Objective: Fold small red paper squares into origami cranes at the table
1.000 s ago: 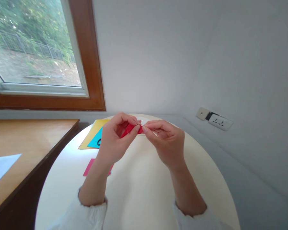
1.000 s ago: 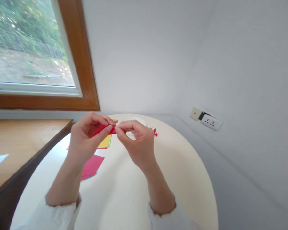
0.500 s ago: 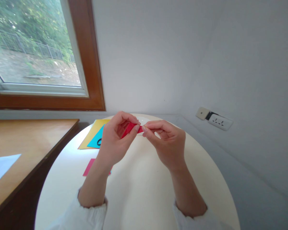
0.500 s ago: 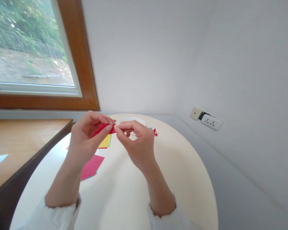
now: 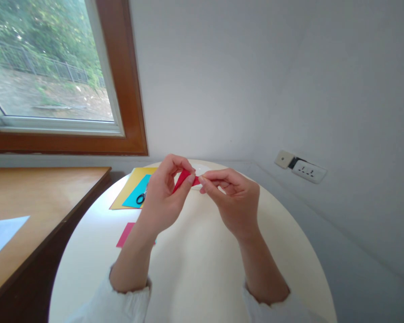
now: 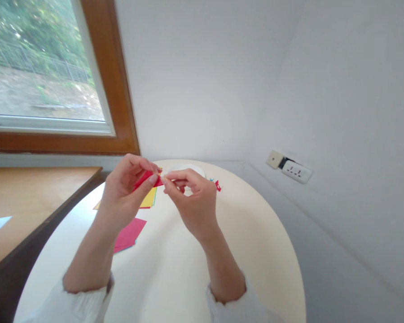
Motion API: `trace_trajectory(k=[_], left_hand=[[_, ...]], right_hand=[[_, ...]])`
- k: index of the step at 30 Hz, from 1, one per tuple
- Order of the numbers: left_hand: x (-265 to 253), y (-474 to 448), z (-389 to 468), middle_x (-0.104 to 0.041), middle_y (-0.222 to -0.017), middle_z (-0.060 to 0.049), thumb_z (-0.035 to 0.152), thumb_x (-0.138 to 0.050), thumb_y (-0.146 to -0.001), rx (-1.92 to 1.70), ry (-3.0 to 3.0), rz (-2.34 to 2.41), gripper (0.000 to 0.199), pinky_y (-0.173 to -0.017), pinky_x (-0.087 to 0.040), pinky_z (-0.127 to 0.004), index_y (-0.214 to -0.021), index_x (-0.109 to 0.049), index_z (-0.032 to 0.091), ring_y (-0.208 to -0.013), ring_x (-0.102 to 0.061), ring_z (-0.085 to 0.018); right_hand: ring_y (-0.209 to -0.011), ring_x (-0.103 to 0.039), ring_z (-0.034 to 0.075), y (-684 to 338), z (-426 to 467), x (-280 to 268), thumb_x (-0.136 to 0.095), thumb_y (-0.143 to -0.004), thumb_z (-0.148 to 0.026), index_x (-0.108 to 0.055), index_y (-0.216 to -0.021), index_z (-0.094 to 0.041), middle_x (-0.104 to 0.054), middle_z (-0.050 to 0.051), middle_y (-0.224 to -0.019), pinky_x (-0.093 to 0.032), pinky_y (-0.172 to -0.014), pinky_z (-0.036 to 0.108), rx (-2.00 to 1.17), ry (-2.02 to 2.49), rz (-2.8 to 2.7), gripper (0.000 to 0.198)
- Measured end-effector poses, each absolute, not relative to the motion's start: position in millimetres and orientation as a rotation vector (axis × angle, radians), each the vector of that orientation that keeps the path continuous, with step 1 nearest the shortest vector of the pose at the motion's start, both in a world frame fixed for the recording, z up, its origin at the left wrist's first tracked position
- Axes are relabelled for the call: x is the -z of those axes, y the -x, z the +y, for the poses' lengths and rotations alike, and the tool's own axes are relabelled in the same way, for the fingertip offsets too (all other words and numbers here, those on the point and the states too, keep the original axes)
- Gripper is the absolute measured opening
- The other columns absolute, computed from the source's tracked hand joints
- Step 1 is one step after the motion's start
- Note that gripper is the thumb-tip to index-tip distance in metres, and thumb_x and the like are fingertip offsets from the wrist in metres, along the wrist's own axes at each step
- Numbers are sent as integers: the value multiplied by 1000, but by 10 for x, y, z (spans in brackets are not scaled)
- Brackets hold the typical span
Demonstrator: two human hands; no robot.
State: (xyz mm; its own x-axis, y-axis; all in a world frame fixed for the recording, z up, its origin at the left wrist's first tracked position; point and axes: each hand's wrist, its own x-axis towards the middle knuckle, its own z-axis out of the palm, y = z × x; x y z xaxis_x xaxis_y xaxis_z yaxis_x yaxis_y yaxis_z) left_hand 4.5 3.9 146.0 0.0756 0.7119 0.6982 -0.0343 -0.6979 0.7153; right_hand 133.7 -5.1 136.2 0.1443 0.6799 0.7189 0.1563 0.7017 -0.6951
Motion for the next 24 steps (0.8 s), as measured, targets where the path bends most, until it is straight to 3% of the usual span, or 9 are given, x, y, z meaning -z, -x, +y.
trace_trajectory(k=[7, 17, 24], left_hand=[[-1454, -49, 39, -55, -79, -1, 20, -60, -77, -1682, -1784, 683, 12, -67, -47, -25, -80, -48, 20, -75, -55, -13], [-1429, -42, 52, -55, -79, -1, 22, -61, -78, -1717, -1750, 718, 13, -70, -49, -26, -80, -48, 21, -78, -57, -14], [-1420, -53, 64, -56, -81, -2, 22, -60, -79, -1721, -1750, 711, 12, -70, -49, -26, -82, -49, 21, -80, -58, -14]], right_hand=[[-55, -64, 11, -1328, -43, -1365, -69, -71, -22, -66, -73, -18, -69, 0, -71, -51, -49, 23, -455, 763, -1356, 6], [-64, -66, 13, -1348, -28, -1360, -62, -77, -24, -66, -85, -19, -70, 1, -75, -56, -64, 28, -423, 749, -1395, 10], [-65, -62, 13, -1404, -11, -1369, -59, -79, -25, -64, -74, -19, -68, 2, -72, -50, -63, 27, -353, 828, -1507, 9]])
